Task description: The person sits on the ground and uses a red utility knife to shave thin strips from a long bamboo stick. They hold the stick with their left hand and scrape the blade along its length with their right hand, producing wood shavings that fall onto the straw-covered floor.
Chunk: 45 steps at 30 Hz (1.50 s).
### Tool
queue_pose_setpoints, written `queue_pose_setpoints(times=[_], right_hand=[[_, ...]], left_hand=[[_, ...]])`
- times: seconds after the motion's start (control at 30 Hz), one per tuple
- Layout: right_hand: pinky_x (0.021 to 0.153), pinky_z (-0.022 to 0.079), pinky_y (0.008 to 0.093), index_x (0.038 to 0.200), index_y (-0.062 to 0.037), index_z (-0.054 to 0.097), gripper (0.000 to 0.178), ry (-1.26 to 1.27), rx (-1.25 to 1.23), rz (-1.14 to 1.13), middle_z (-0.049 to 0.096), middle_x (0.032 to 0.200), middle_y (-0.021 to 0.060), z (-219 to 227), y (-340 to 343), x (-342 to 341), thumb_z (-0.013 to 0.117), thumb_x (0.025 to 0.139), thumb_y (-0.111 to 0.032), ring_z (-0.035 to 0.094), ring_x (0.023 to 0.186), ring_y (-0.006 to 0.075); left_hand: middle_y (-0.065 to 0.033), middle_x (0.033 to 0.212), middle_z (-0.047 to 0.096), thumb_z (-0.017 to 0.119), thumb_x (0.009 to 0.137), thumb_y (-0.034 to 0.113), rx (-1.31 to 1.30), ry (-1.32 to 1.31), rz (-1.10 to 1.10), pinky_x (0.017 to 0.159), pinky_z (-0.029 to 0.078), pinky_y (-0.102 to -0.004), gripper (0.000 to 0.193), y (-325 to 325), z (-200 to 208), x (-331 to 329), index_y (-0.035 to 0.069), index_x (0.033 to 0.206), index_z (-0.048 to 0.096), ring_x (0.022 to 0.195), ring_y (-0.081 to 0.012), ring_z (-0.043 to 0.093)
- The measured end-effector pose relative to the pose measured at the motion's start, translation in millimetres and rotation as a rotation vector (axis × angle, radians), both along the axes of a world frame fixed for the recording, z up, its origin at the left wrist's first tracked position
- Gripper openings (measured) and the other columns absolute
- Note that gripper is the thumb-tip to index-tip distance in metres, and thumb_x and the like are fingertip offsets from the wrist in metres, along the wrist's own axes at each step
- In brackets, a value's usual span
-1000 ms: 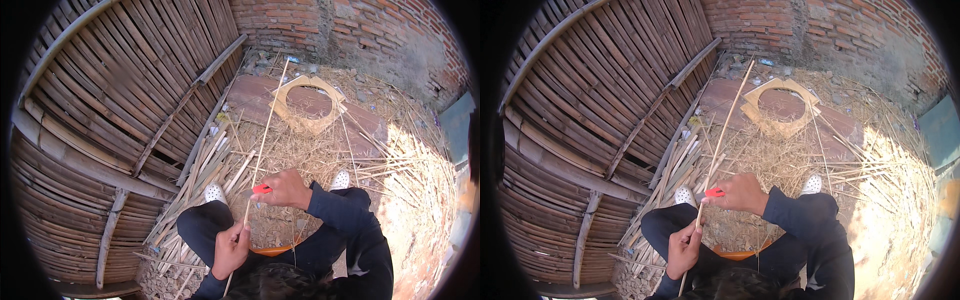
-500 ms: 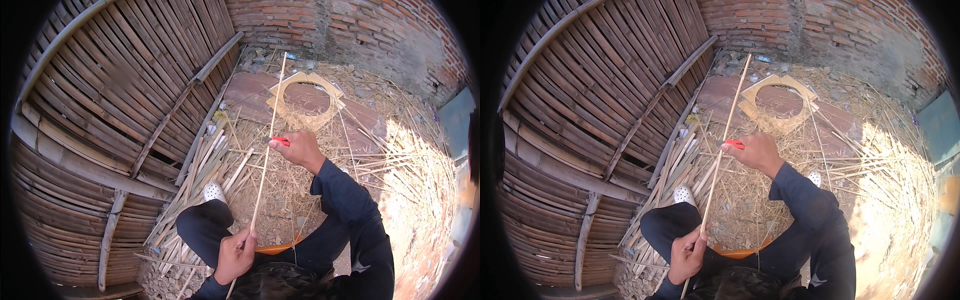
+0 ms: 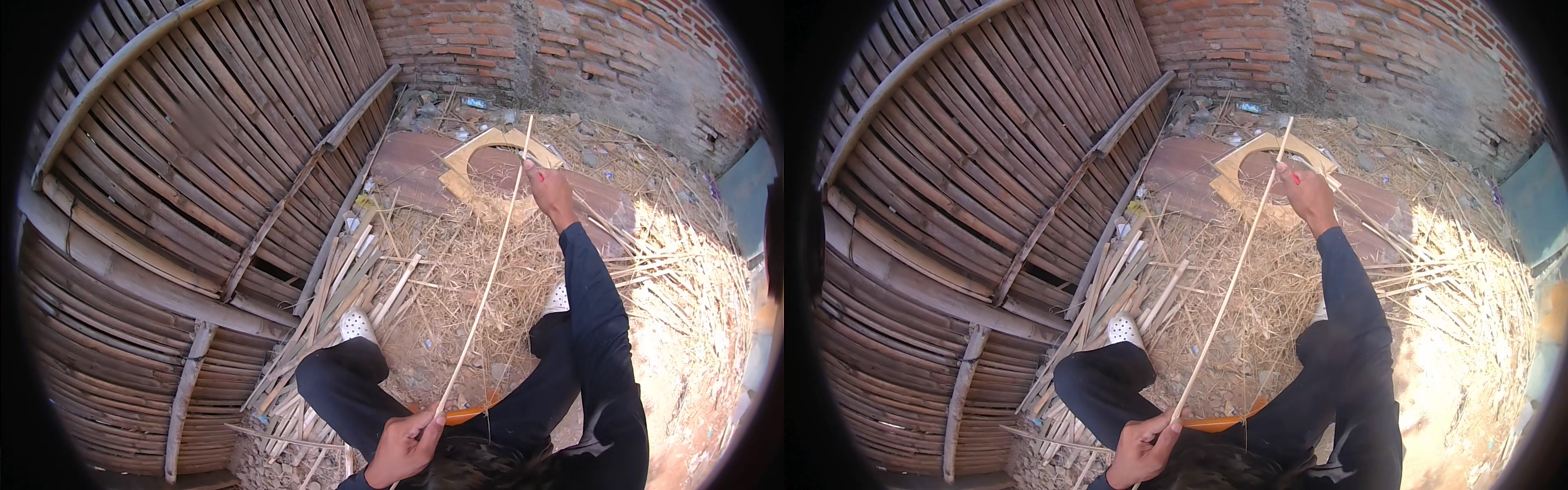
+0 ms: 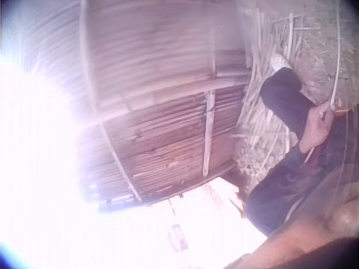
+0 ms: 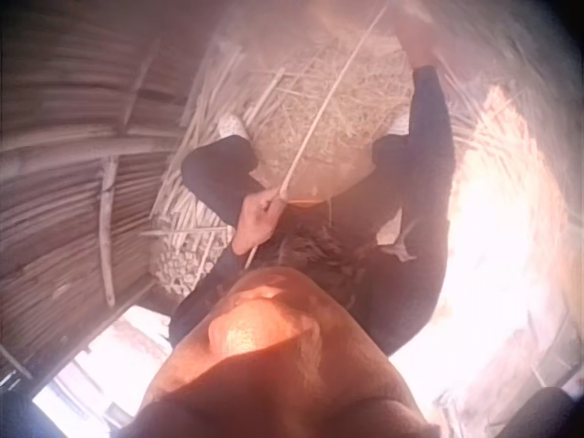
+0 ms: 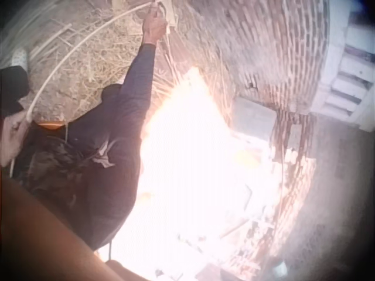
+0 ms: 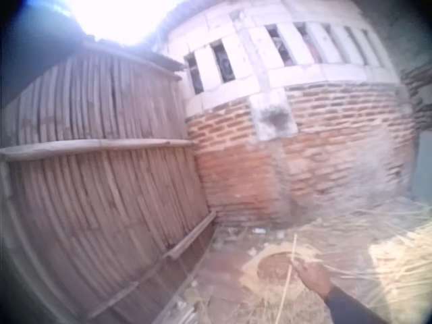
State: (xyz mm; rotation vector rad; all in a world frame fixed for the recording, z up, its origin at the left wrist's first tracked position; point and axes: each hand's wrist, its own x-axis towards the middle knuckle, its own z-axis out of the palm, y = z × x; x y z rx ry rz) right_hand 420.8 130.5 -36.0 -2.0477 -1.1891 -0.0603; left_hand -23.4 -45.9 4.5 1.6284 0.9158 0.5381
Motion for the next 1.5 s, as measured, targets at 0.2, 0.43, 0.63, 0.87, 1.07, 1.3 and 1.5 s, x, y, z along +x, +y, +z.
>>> queue_pose_setpoints(times=[0.2,0.43,0.63,0.87,1.07,1.3,1.5], right_hand=[[0.048,0.040,0.0391,0.055,-0.0056,0.057,0.069,0.027,-0.030,0.297,0.052,0.049,0.0114,12,-33,-71,0.046,0.086,-0.066,0.054,0.048,0.0287],[0.040,0.042,0.0347,0.062,-0.0116,0.068,0.063,-0.221,0.043,0.868,0.055,0.047,0.0088,8,-93,-198,0.056,0.075,-0.072,0.058,0.042,0.0251],[0.042,0.045,0.0363,0.063,-0.0110,0.069,0.059,-0.153,-0.037,0.777,0.055,0.047,0.0087,6,-80,-186,0.058,0.077,-0.067,0.059,0.044,0.0269],[0.041,0.043,0.0355,0.061,-0.0120,0.068,0.057,-0.157,0.043,0.749,0.055,0.047,0.0080,3,-66,-182,0.061,0.075,-0.067,0.058,0.043,0.0264],[0.040,0.043,0.0355,0.057,-0.0116,0.063,0.059,-0.229,0.044,0.871,0.055,0.047,0.0077,2,-81,-202,0.060,0.075,-0.067,0.057,0.042,0.0262],[0.040,0.042,0.0357,0.058,-0.0120,0.063,0.057,-0.205,0.056,0.839,0.055,0.047,0.0075,8,-76,-201,0.061,0.075,-0.066,0.058,0.043,0.0255],[0.042,0.044,0.0374,0.059,-0.0121,0.065,0.055,-0.160,0.034,0.747,0.055,0.048,0.0092,-5,-54,-187,0.061,0.076,-0.065,0.058,0.043,0.0270]], left_hand=[[0.0045,0.050,0.036,0.042,0.100,0.019,-0.658,-0.404,0.237,0.044,0.030,-0.0212,0.031,36,-12,-2,-0.007,0.110,0.056,0.037,-0.0046,0.028],[0.0040,0.048,0.036,0.037,0.102,0.024,-0.784,-0.630,0.139,0.044,0.028,-0.0226,0.030,60,-11,23,0.000,0.097,0.054,0.033,-0.0067,0.027],[0.0061,0.046,0.029,0.032,0.102,0.024,-1.091,-0.852,0.117,0.043,0.026,-0.0229,0.026,61,-15,34,0.008,0.087,0.046,0.031,-0.0063,0.025],[0.0062,0.046,0.029,0.031,0.102,0.022,-1.193,-1.014,0.145,0.045,0.025,-0.0223,0.024,64,-17,40,0.009,0.087,0.045,0.032,-0.0062,0.026],[0.0064,0.047,0.032,0.031,0.101,0.020,-1.191,-1.019,0.170,0.046,0.026,-0.0225,0.022,67,-22,35,0.009,0.090,0.047,0.031,-0.0062,0.028],[0.0063,0.048,0.029,0.032,0.103,0.023,-1.152,-1.023,0.131,0.046,0.026,-0.0221,0.024,64,-13,30,0.009,0.089,0.046,0.032,-0.0062,0.026],[0.0061,0.048,0.028,0.032,0.103,0.024,-1.119,-0.981,0.152,0.045,0.025,-0.0223,0.025,61,-12,27,0.008,0.088,0.045,0.032,-0.0060,0.025]])
